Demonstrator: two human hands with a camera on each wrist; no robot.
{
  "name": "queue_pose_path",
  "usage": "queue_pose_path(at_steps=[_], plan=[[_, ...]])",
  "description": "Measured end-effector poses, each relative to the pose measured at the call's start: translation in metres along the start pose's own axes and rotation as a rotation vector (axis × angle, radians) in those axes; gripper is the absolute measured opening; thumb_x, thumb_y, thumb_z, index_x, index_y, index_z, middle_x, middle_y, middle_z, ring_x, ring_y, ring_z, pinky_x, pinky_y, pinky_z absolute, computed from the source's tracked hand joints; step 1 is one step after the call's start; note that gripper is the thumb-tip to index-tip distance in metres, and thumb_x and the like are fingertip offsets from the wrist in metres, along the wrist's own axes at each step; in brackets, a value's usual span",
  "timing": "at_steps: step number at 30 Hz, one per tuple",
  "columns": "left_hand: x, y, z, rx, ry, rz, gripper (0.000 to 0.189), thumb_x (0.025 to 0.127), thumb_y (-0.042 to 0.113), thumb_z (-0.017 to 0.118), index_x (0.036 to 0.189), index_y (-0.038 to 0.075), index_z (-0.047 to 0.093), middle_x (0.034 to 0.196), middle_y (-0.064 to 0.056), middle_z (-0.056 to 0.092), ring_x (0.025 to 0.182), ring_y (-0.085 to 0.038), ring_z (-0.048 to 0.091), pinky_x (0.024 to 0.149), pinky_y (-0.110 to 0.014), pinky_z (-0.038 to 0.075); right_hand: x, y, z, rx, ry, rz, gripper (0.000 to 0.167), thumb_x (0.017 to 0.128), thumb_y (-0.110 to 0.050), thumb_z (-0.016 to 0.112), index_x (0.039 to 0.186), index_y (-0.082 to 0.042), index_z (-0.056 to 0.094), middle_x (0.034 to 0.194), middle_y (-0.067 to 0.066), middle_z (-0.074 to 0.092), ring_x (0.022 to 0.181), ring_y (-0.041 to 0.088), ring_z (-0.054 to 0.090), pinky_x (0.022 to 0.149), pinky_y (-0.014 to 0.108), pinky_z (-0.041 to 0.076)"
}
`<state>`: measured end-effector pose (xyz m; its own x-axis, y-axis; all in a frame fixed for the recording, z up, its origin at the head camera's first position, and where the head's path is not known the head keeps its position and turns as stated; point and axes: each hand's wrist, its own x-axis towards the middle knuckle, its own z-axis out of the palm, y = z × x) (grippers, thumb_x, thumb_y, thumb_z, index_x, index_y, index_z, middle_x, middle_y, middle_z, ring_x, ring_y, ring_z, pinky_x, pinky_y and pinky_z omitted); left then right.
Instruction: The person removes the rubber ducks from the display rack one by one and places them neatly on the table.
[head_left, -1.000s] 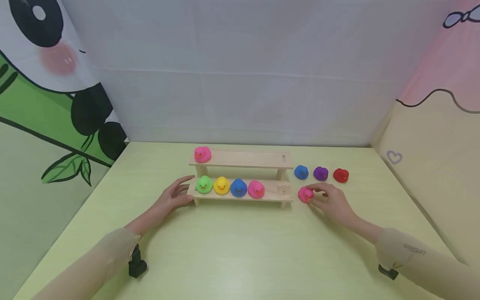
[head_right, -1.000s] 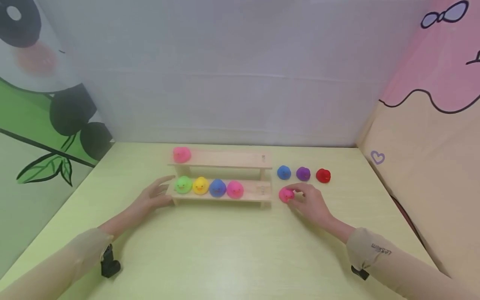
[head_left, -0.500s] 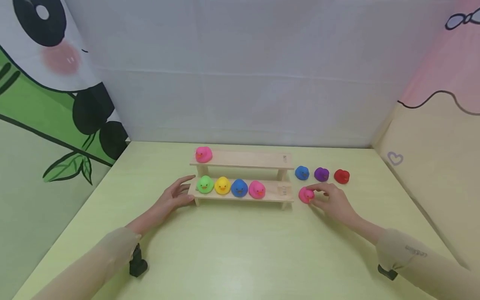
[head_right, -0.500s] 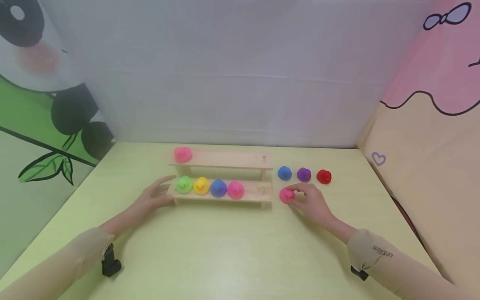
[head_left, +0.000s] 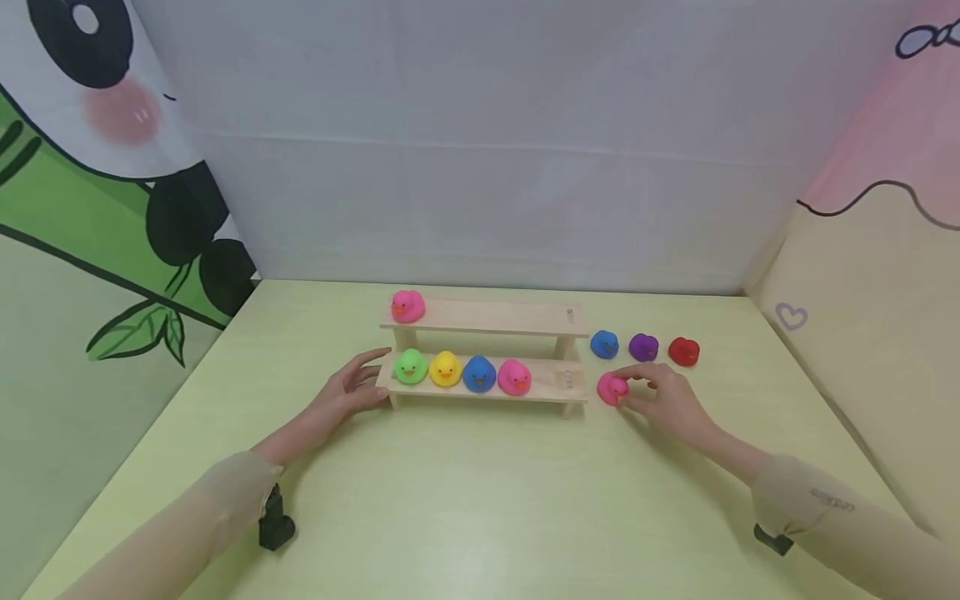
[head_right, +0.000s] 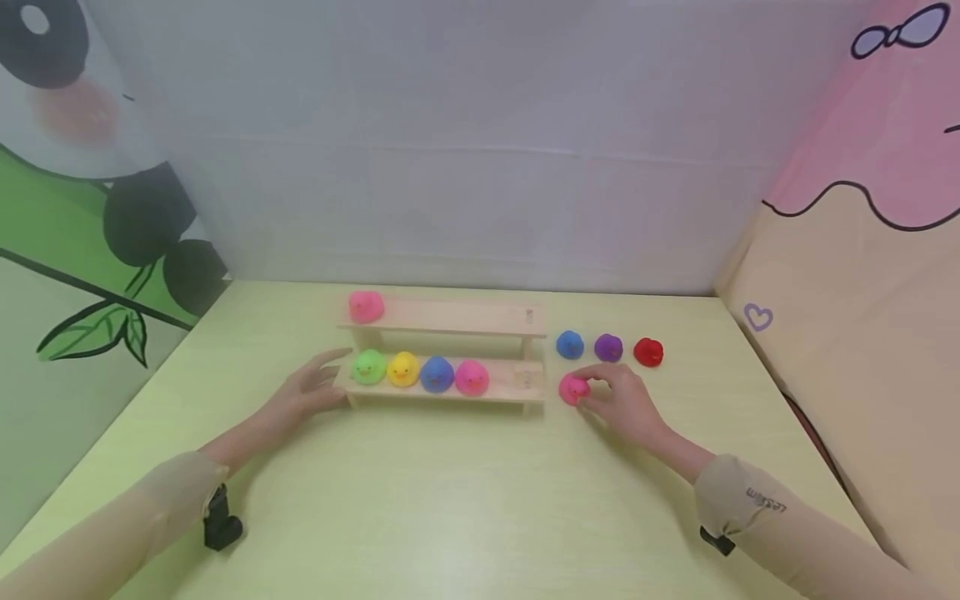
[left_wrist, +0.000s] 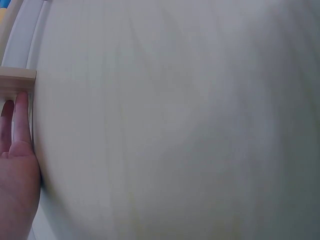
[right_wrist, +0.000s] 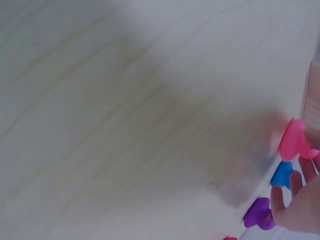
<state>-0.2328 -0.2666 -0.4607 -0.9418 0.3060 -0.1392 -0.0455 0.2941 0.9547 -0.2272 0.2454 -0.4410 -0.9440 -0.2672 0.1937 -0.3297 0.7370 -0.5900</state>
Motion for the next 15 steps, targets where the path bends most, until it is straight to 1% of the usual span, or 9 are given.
queue_pose_path(at_steps=[3,9,12,15], plan=[[-0.0005,0.0009,0.0002,-0.009,-0.003,0.013,0.067,0.098,0.028,0.06,0.155,0.028,0.025,0.154,-0.016,0.041,0.13,-0.028,0.057,0.107,-0.045,0.049,0.0007,0.001,0.0001,-0.006,-0.001,0.002,0.034,0.083,-0.01,0.079,0.115,-0.011,0.072,0.113,0.009,0.074,0.109,0.033,0.06,0.093,0.057,0.05],[0.0001,0.0004,-0.0003,-0.045,-0.014,0.023,0.068,0.098,0.024,0.06,0.156,0.027,0.025,0.153,-0.017,0.04,0.121,-0.015,0.062,0.103,-0.04,0.052,0.0005,-0.0008,-0.001,-0.009,-0.019,0.023,0.033,0.084,-0.01,0.078,0.117,-0.011,0.072,0.114,0.01,0.074,0.111,0.033,0.059,0.095,0.058,0.049],[0.0006,-0.0003,-0.0006,-0.05,-0.013,0.02,0.068,0.098,0.025,0.061,0.155,0.027,0.025,0.153,-0.017,0.04,0.121,-0.015,0.062,0.104,-0.04,0.052,0.0007,-0.0017,-0.0013,-0.011,-0.026,0.03,0.034,0.084,-0.011,0.077,0.117,-0.01,0.071,0.115,0.01,0.073,0.112,0.033,0.059,0.095,0.058,0.049],[0.0008,-0.0006,-0.0007,-0.04,-0.01,0.013,0.068,0.098,0.026,0.061,0.155,0.028,0.025,0.154,-0.016,0.04,0.124,-0.019,0.061,0.105,-0.041,0.051,0.0009,-0.0021,-0.0012,-0.01,-0.027,0.027,0.034,0.084,-0.01,0.077,0.117,-0.01,0.071,0.115,0.011,0.073,0.111,0.034,0.06,0.095,0.059,0.05]])
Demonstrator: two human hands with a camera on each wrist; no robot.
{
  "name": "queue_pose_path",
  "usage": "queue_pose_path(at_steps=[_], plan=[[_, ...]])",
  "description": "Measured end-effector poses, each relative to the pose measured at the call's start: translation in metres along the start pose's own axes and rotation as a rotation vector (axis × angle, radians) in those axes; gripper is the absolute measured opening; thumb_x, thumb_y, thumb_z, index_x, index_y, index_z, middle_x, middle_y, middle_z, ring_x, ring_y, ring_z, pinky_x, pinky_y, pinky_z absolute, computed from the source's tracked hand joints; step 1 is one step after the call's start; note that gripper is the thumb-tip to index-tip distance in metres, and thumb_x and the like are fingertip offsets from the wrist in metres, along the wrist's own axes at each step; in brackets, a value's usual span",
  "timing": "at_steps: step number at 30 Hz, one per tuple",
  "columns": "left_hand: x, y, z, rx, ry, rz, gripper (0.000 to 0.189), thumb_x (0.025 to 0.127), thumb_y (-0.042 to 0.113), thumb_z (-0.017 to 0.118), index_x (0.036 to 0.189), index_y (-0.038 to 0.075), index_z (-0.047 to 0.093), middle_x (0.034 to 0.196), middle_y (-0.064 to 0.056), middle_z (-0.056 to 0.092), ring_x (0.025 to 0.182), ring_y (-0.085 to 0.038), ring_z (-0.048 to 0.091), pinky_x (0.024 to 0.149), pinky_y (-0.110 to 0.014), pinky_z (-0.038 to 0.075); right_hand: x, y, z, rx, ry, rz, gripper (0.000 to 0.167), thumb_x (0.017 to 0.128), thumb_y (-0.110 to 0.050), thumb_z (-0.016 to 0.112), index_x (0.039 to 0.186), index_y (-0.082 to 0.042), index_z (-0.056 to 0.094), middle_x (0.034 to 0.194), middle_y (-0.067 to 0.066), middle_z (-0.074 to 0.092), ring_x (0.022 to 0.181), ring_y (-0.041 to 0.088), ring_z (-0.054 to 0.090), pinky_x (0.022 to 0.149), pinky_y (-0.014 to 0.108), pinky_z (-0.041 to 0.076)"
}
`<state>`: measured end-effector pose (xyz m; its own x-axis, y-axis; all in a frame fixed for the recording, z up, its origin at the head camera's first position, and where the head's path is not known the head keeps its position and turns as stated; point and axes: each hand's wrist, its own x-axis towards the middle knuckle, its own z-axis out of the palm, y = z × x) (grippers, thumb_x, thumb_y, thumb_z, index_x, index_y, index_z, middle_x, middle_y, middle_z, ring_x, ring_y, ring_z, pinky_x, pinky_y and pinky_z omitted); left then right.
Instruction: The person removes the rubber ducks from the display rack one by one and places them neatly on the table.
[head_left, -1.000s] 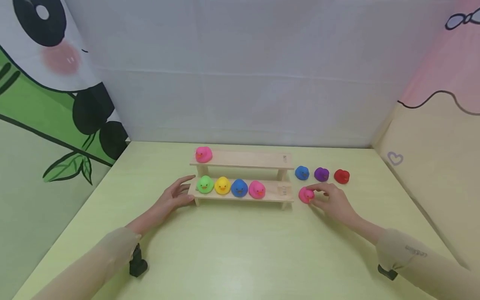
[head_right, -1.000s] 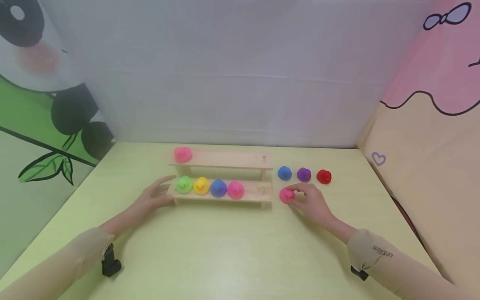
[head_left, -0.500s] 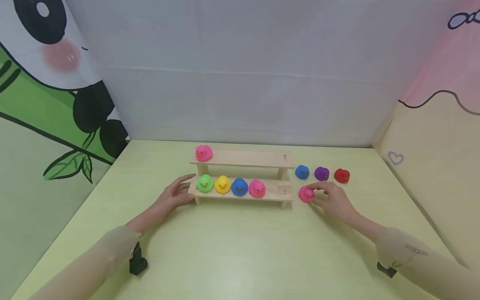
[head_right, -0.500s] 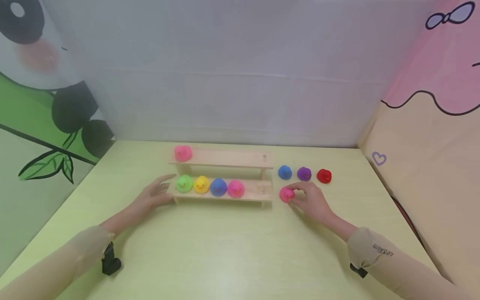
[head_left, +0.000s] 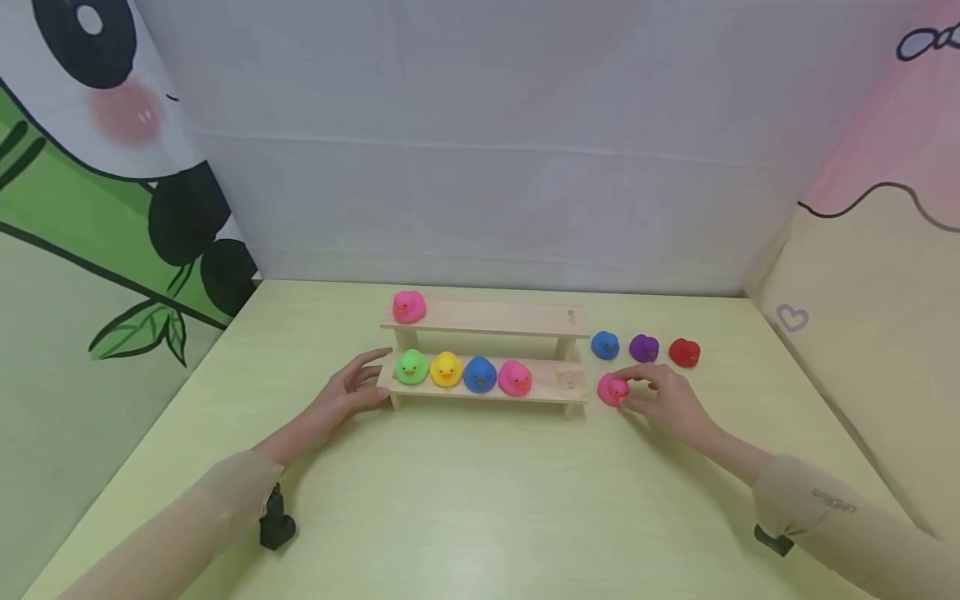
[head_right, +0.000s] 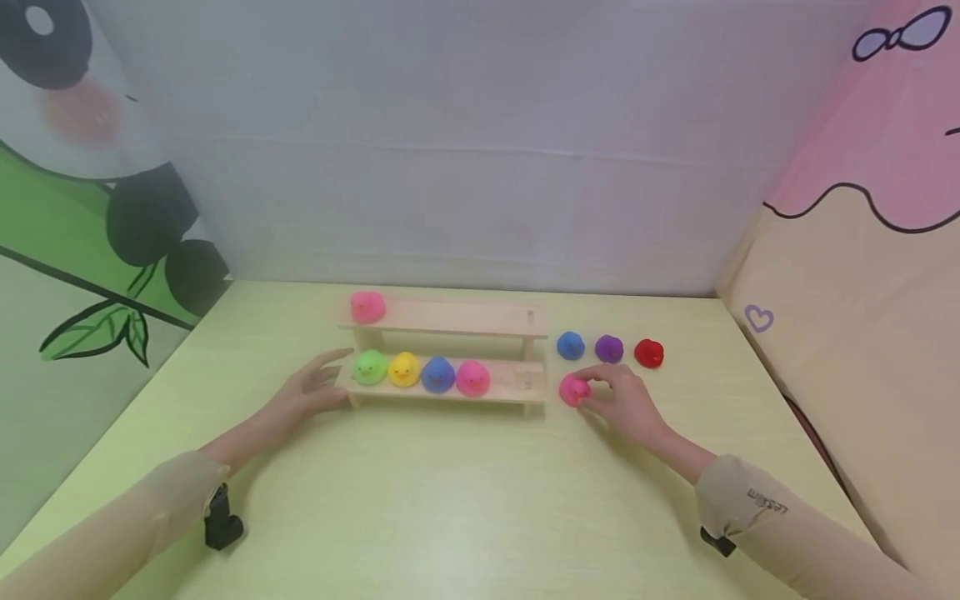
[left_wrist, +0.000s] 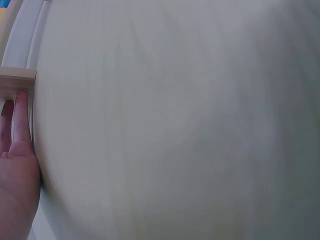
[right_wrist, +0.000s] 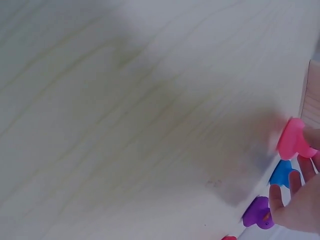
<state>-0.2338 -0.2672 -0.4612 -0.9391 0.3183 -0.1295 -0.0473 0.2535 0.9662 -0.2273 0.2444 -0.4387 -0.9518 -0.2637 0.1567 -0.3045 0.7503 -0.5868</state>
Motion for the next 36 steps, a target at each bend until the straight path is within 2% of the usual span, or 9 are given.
queue_pose_path(at_steps=[8,15,20,24,29,36], plan=[[-0.002,0.002,0.0,0.011,0.003,0.006,0.067,0.098,0.026,0.06,0.155,0.028,0.025,0.154,-0.016,0.04,0.129,-0.028,0.057,0.106,-0.045,0.05,0.0,-0.002,-0.002,-0.002,-0.015,-0.003,0.036,0.084,-0.01,0.077,0.119,-0.01,0.07,0.117,0.011,0.073,0.113,0.035,0.06,0.096,0.059,0.048],[-0.004,0.004,0.001,0.017,0.006,0.009,0.067,0.098,0.027,0.06,0.156,0.027,0.025,0.154,-0.017,0.039,0.13,-0.031,0.056,0.105,-0.045,0.05,0.0,-0.004,-0.007,-0.011,-0.014,-0.07,0.058,0.081,-0.01,0.08,0.134,-0.006,0.059,0.128,0.016,0.066,0.116,0.04,0.06,0.095,0.06,0.049],[-0.005,0.004,0.002,0.012,0.007,0.008,0.068,0.098,0.026,0.06,0.156,0.027,0.025,0.154,-0.017,0.039,0.131,-0.032,0.055,0.105,-0.044,0.051,0.004,-0.014,-0.019,-0.014,-0.021,-0.072,0.062,0.082,-0.012,0.08,0.139,-0.007,0.054,0.135,0.017,0.061,0.121,0.043,0.056,0.1,0.062,0.047],[-0.005,0.005,0.002,0.009,0.005,0.005,0.068,0.098,0.027,0.06,0.156,0.027,0.025,0.154,-0.017,0.04,0.133,-0.033,0.053,0.105,-0.044,0.05,0.012,-0.024,-0.033,-0.031,0.006,-0.073,0.065,0.082,-0.009,0.078,0.141,-0.009,0.051,0.138,0.018,0.059,0.12,0.042,0.057,0.1,0.058,0.048],[-0.005,0.005,0.002,0.007,0.007,0.012,0.067,0.098,0.027,0.06,0.155,0.028,0.025,0.154,-0.016,0.041,0.134,-0.034,0.053,0.105,-0.044,0.051,0.026,-0.038,-0.049,-0.056,0.073,-0.112,0.065,0.082,-0.002,0.075,0.142,-0.009,0.05,0.137,0.019,0.058,0.116,0.04,0.056,0.092,0.054,0.046],[-0.006,0.005,0.002,0.003,0.011,0.025,0.066,0.098,0.025,0.059,0.155,0.028,0.026,0.153,-0.016,0.041,0.134,-0.034,0.052,0.103,-0.042,0.052,0.052,-0.066,-0.059,-0.008,0.104,-0.168,0.059,0.086,-0.002,0.072,0.141,-0.007,0.052,0.139,0.019,0.057,0.121,0.039,0.055,0.099,0.057,0.046]])
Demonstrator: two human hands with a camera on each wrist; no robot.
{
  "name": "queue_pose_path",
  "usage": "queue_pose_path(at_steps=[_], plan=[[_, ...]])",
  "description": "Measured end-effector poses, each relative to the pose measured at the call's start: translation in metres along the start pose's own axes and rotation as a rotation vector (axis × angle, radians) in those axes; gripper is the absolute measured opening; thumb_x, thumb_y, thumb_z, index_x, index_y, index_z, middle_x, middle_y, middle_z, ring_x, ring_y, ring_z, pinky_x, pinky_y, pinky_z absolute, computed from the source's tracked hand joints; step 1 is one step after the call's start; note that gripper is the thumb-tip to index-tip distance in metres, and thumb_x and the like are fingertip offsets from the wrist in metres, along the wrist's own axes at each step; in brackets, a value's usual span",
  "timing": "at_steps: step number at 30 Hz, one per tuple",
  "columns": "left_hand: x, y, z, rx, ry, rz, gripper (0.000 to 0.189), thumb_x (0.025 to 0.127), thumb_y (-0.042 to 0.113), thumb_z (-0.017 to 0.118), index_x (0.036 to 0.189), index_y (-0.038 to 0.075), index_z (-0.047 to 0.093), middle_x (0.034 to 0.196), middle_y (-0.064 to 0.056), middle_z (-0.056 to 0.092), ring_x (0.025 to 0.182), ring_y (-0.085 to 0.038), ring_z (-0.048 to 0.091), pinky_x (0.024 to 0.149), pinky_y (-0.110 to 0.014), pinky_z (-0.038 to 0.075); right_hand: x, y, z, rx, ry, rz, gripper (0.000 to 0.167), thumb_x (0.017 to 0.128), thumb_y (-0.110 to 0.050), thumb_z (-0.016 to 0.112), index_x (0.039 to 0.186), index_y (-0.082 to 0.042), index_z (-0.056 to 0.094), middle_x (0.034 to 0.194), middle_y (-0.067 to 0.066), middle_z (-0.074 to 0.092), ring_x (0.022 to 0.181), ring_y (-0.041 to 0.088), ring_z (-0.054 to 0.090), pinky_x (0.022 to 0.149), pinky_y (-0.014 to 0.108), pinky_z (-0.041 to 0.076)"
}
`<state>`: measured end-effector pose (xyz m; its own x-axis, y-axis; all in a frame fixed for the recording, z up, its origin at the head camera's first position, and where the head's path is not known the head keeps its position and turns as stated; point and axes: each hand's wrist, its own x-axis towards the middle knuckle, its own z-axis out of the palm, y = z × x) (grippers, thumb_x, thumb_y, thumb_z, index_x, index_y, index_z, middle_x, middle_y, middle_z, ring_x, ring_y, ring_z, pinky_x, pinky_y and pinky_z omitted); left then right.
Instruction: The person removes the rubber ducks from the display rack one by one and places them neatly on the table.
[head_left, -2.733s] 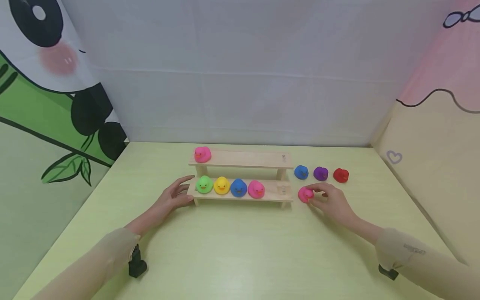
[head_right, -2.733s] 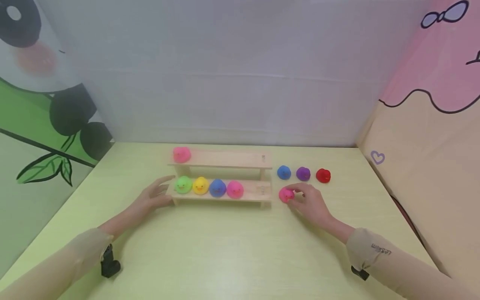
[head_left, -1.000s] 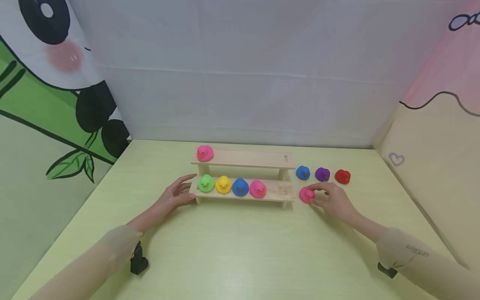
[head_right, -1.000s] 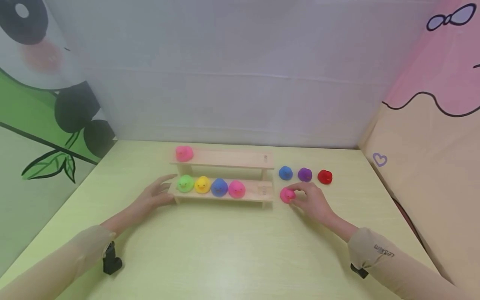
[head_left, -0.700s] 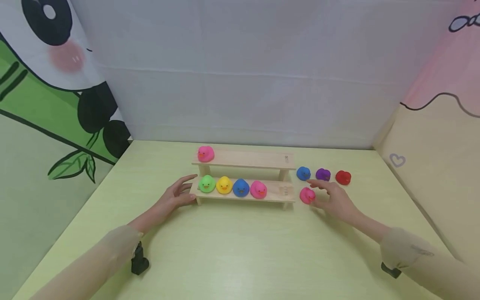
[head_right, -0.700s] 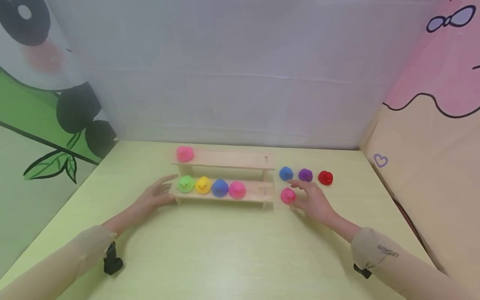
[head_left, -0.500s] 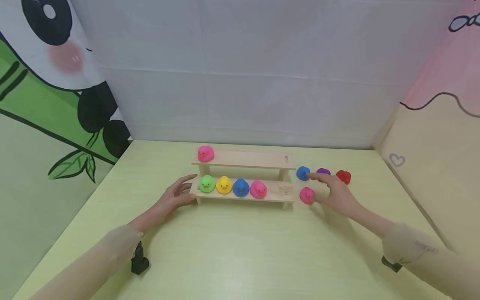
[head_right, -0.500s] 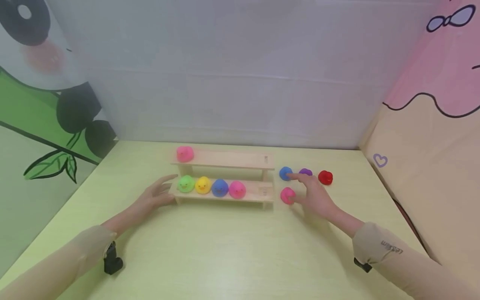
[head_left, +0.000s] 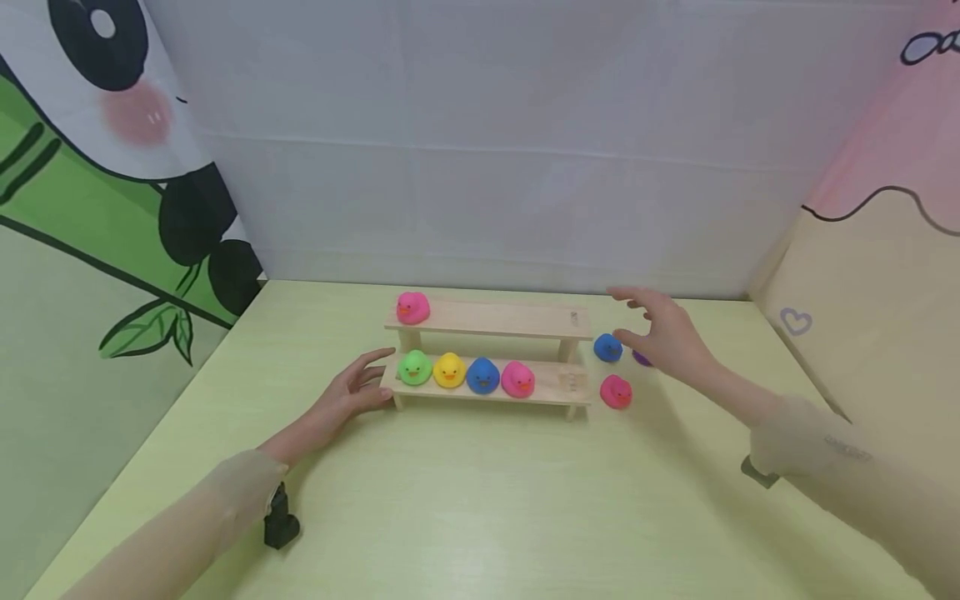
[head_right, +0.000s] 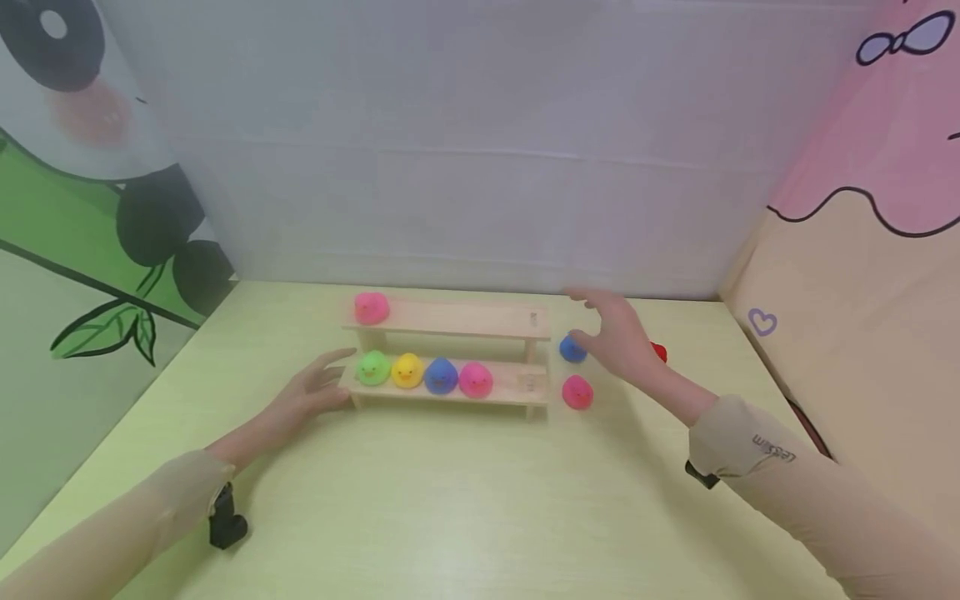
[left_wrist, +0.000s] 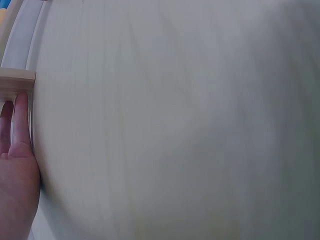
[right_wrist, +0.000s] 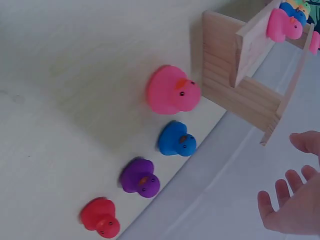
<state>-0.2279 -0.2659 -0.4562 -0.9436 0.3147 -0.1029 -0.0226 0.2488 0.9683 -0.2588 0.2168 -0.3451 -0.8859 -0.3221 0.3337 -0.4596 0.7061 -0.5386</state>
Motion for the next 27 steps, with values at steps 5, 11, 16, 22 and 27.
queue_pose_path(at_steps=[5,11,16,22,27], plan=[[0.0,0.0,0.0,0.003,0.001,-0.004,0.066,0.098,0.026,0.06,0.155,0.028,0.026,0.153,-0.016,0.041,0.133,-0.034,0.053,0.104,-0.043,0.051,0.022,-0.022,0.005,0.039,0.002,-0.048,0.058,0.087,-0.005,0.072,0.141,-0.009,0.052,0.142,0.016,0.056,0.123,0.037,0.056,0.101,0.056,0.046],[0.0,-0.001,0.0,0.0,0.009,-0.015,0.066,0.098,0.026,0.059,0.155,0.028,0.026,0.154,-0.016,0.041,0.133,-0.032,0.054,0.104,-0.042,0.051,0.046,-0.049,0.022,0.08,0.017,-0.1,0.055,0.088,-0.012,0.073,0.14,-0.013,0.055,0.141,0.01,0.058,0.121,0.031,0.056,0.101,0.052,0.048],[0.0,-0.002,0.001,-0.015,0.005,-0.007,0.066,0.098,0.024,0.06,0.155,0.027,0.026,0.154,-0.018,0.04,0.127,-0.02,0.059,0.101,-0.035,0.053,0.062,-0.075,0.038,0.107,-0.004,-0.102,0.053,0.089,-0.017,0.073,0.14,-0.014,0.056,0.142,0.007,0.058,0.121,0.028,0.056,0.1,0.046,0.049],[0.0,-0.003,0.0,-0.025,0.0,0.017,0.066,0.098,0.02,0.059,0.156,0.023,0.026,0.153,-0.021,0.04,0.124,-0.016,0.06,0.1,-0.035,0.054,0.082,-0.1,0.057,0.171,-0.014,-0.13,0.054,0.088,-0.02,0.074,0.139,-0.016,0.056,0.14,0.004,0.059,0.121,0.024,0.056,0.1,0.042,0.049],[0.001,-0.004,-0.001,-0.008,0.008,-0.005,0.066,0.098,0.025,0.06,0.155,0.026,0.026,0.154,-0.018,0.041,0.131,-0.027,0.056,0.103,-0.04,0.052,0.094,-0.115,0.076,0.23,-0.013,-0.141,0.054,0.089,-0.022,0.074,0.139,-0.016,0.056,0.14,0.002,0.059,0.122,0.022,0.055,0.1,0.041,0.048]])
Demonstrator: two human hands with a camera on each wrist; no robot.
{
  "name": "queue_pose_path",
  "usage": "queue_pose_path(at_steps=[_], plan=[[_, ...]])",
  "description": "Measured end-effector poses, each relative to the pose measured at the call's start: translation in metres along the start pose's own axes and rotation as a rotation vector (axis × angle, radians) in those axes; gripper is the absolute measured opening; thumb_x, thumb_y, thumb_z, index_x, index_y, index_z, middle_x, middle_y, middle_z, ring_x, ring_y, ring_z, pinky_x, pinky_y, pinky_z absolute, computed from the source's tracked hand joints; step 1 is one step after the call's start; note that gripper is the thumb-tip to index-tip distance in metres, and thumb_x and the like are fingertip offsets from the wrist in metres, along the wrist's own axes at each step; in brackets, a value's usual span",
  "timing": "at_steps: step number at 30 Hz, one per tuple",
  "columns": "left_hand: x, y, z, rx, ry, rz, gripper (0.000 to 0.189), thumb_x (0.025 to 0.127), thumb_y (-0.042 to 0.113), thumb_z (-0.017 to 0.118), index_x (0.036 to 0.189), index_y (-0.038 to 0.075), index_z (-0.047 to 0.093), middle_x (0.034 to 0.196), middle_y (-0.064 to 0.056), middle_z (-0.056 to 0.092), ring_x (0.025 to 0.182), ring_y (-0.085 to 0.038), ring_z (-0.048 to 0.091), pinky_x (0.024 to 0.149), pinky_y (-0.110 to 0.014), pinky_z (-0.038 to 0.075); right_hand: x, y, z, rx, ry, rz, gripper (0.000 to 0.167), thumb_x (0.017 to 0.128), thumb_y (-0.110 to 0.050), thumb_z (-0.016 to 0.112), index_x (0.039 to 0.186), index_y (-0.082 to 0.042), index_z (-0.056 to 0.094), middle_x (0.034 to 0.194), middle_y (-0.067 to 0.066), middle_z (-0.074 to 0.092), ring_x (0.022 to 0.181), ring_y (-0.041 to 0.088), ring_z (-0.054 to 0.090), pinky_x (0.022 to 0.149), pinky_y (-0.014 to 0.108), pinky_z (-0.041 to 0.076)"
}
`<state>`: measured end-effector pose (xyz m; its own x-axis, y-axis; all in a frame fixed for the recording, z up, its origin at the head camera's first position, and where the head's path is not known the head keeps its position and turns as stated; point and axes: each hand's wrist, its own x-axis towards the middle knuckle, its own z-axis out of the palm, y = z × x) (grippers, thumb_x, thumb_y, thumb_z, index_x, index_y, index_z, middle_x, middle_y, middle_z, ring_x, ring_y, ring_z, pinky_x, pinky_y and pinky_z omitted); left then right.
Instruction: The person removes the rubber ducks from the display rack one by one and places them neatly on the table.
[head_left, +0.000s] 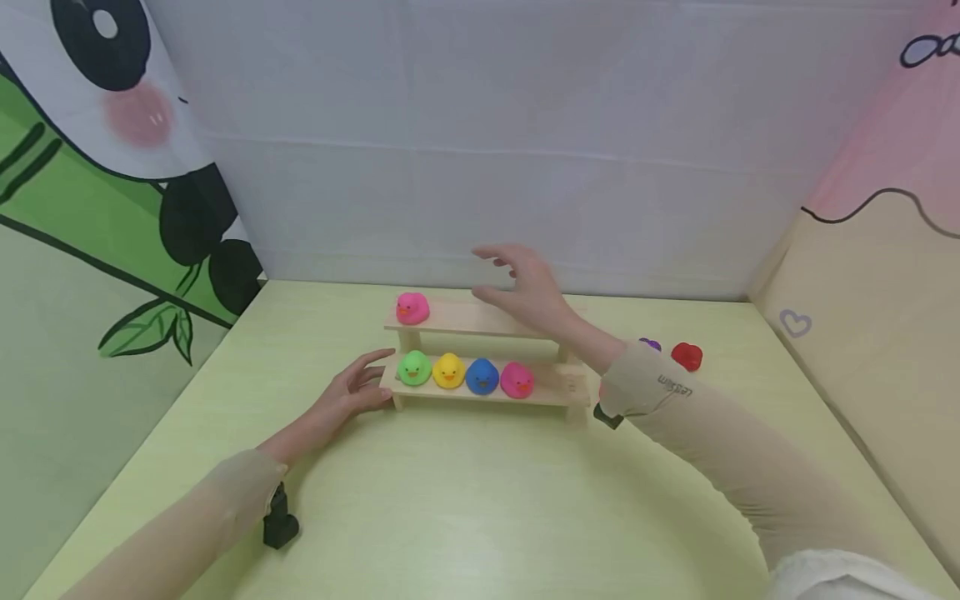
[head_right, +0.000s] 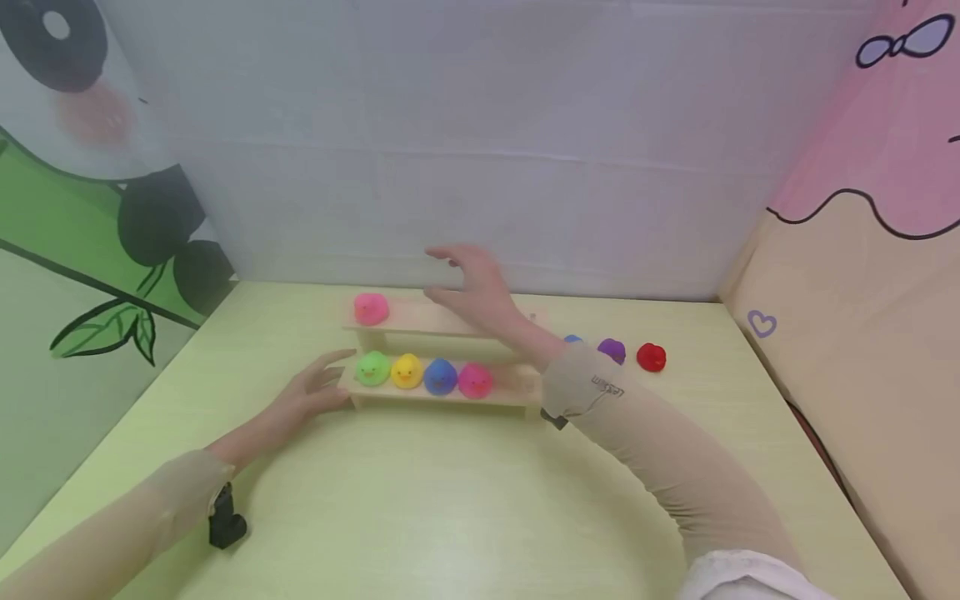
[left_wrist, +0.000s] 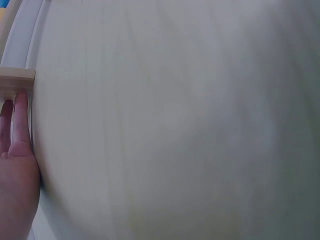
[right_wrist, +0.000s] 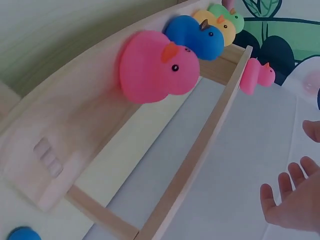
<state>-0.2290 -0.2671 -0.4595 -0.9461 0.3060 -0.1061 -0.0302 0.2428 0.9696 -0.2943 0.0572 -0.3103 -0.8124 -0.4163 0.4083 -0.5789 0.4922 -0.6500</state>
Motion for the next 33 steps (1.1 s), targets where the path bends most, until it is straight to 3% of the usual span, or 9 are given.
queue_pose_path(at_steps=[3,10,20,27,33], plan=[[-0.001,-0.001,0.0,-0.007,0.003,-0.006,0.066,0.098,0.024,0.06,0.155,0.026,0.027,0.153,-0.018,0.041,0.13,-0.026,0.056,0.102,-0.038,0.053,0.007,-0.005,0.016,0.038,-0.007,0.02,0.053,0.089,-0.024,0.074,0.138,-0.017,0.057,0.14,0.001,0.058,0.122,0.02,0.054,0.101,0.039,0.048],[-0.006,0.001,0.001,-0.031,-0.004,0.018,0.068,0.098,0.02,0.06,0.156,0.021,0.025,0.153,-0.022,0.039,0.119,-0.009,0.061,0.097,-0.031,0.055,0.023,-0.021,0.044,0.169,0.039,0.037,0.05,0.088,-0.027,0.075,0.135,-0.019,0.06,0.139,0.0,0.059,0.121,0.02,0.054,0.102,0.042,0.048],[-0.002,0.003,0.0,-0.021,-0.009,0.028,0.067,0.099,0.02,0.059,0.156,0.022,0.025,0.154,-0.021,0.039,0.122,-0.012,0.06,0.1,-0.034,0.054,0.036,-0.018,0.081,0.293,0.05,0.068,0.051,0.088,-0.031,0.075,0.135,-0.021,0.059,0.138,-0.002,0.057,0.123,0.019,0.051,0.106,0.043,0.046],[-0.001,0.002,0.0,-0.023,-0.005,0.027,0.067,0.099,0.019,0.059,0.156,0.022,0.025,0.154,-0.022,0.038,0.119,-0.01,0.062,0.097,-0.032,0.055,0.036,-0.011,0.097,0.342,-0.003,0.075,0.047,0.089,-0.03,0.073,0.133,-0.021,0.06,0.14,-0.002,0.054,0.126,0.022,0.049,0.11,0.047,0.044],[0.0,0.003,0.0,-0.017,-0.008,0.027,0.066,0.099,0.021,0.059,0.156,0.021,0.025,0.154,-0.022,0.038,0.12,-0.012,0.061,0.099,-0.035,0.055,0.034,-0.007,0.106,0.33,-0.047,0.071,0.041,0.091,-0.023,0.072,0.13,-0.015,0.063,0.131,0.004,0.059,0.119,0.023,0.051,0.103,0.037,0.048]])
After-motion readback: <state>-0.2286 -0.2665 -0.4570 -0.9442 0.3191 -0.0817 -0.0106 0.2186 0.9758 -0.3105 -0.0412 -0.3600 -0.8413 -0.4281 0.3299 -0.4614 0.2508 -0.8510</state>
